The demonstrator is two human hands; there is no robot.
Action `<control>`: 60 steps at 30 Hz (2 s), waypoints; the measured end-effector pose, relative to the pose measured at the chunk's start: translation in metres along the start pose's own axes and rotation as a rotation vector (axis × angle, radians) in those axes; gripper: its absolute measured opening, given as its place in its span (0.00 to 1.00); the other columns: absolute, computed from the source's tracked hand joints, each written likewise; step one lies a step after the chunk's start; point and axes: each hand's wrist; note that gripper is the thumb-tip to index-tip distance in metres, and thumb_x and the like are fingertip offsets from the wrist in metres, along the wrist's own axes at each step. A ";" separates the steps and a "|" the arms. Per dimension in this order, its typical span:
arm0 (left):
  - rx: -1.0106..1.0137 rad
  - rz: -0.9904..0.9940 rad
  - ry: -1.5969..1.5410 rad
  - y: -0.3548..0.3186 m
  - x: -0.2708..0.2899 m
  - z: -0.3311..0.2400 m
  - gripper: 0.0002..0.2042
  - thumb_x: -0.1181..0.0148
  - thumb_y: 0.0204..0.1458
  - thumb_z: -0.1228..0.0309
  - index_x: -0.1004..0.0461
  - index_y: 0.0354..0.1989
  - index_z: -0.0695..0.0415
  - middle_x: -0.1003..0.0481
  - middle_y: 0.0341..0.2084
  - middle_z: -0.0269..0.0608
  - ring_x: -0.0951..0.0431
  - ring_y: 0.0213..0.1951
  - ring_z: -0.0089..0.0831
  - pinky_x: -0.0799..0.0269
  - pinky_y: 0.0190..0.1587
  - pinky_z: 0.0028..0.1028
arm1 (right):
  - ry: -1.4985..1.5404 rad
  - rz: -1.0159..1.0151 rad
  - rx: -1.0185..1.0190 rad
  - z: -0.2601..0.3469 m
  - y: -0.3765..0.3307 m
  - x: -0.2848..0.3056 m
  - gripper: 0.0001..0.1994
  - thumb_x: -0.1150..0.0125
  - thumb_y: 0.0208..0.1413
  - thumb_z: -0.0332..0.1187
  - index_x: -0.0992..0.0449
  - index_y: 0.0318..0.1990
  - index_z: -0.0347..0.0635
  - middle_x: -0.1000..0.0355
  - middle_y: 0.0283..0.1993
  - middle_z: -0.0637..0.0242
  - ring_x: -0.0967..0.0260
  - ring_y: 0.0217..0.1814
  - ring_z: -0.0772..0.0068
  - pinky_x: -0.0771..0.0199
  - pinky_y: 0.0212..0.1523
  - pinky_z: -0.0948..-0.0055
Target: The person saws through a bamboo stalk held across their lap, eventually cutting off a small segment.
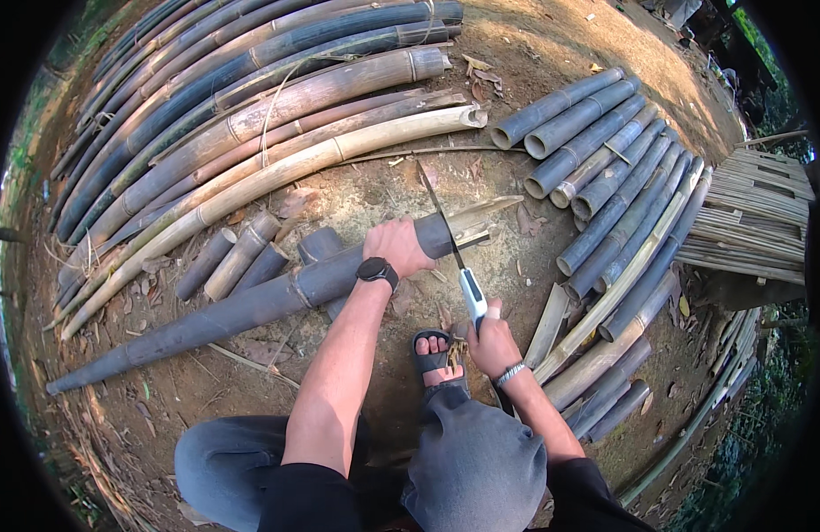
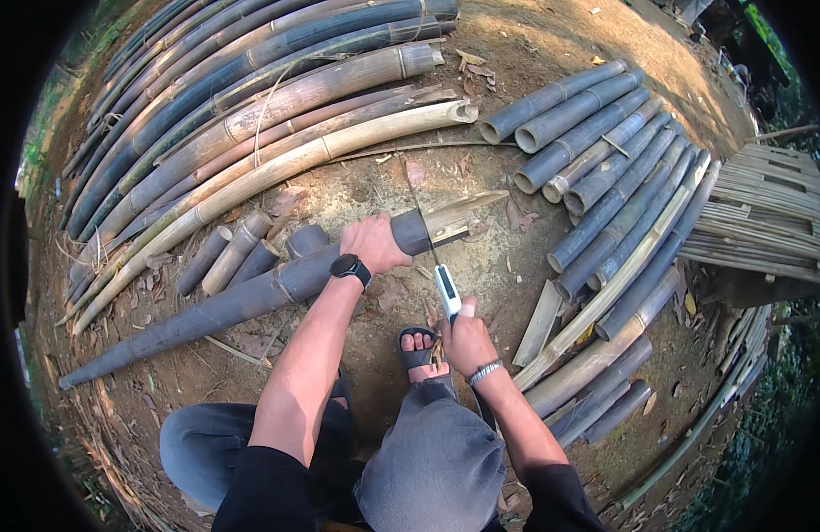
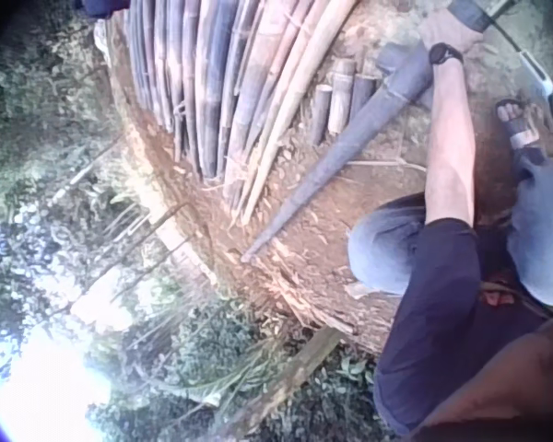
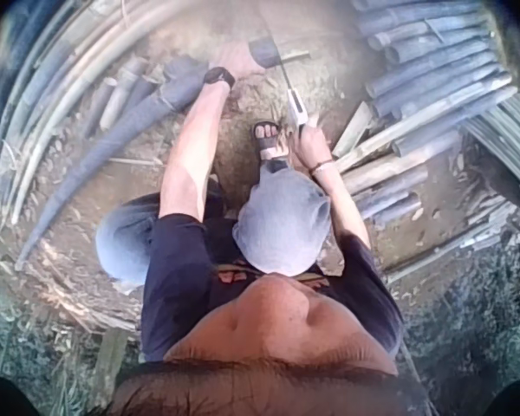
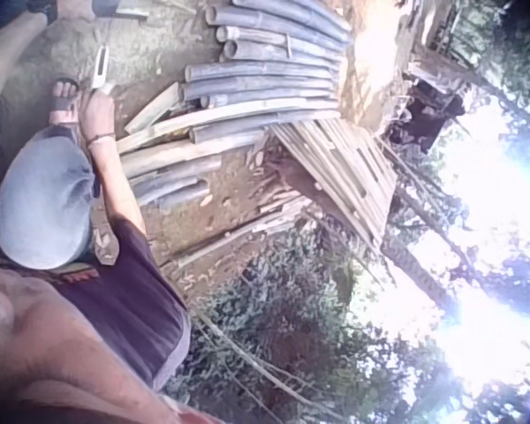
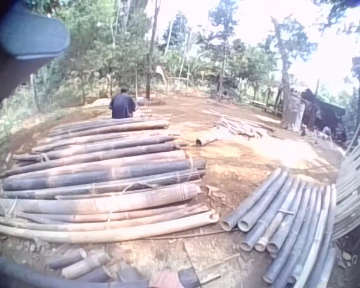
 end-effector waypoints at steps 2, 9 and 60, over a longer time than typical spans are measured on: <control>0.029 0.081 0.019 0.000 0.012 -0.001 0.32 0.26 0.29 0.51 0.23 0.41 0.62 0.18 0.36 0.52 0.16 0.39 0.45 0.21 0.45 0.37 | 0.002 0.038 -0.014 -0.003 -0.024 0.009 0.22 0.45 0.60 0.31 0.47 0.52 0.23 0.29 0.24 0.33 0.28 0.29 0.27 0.28 0.30 0.39; 0.003 0.008 0.002 -0.002 0.003 -0.006 0.33 0.27 0.28 0.50 0.23 0.40 0.64 0.18 0.35 0.54 0.16 0.38 0.46 0.21 0.44 0.37 | 0.034 -0.014 0.008 0.005 0.027 -0.005 0.22 0.47 0.60 0.31 0.45 0.52 0.22 0.28 0.23 0.34 0.27 0.28 0.30 0.27 0.30 0.40; 0.082 -0.039 0.123 0.007 0.005 -0.018 0.34 0.29 0.28 0.47 0.23 0.44 0.58 0.19 0.38 0.53 0.18 0.41 0.47 0.22 0.46 0.40 | 0.141 0.160 -0.073 0.012 -0.023 0.020 0.17 0.50 0.64 0.35 0.43 0.48 0.28 0.25 0.26 0.40 0.25 0.29 0.36 0.25 0.29 0.44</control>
Point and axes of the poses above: each hand's wrist, its own y-axis towards the middle knuckle, its own x-axis out of the back of the hand, z = x × y
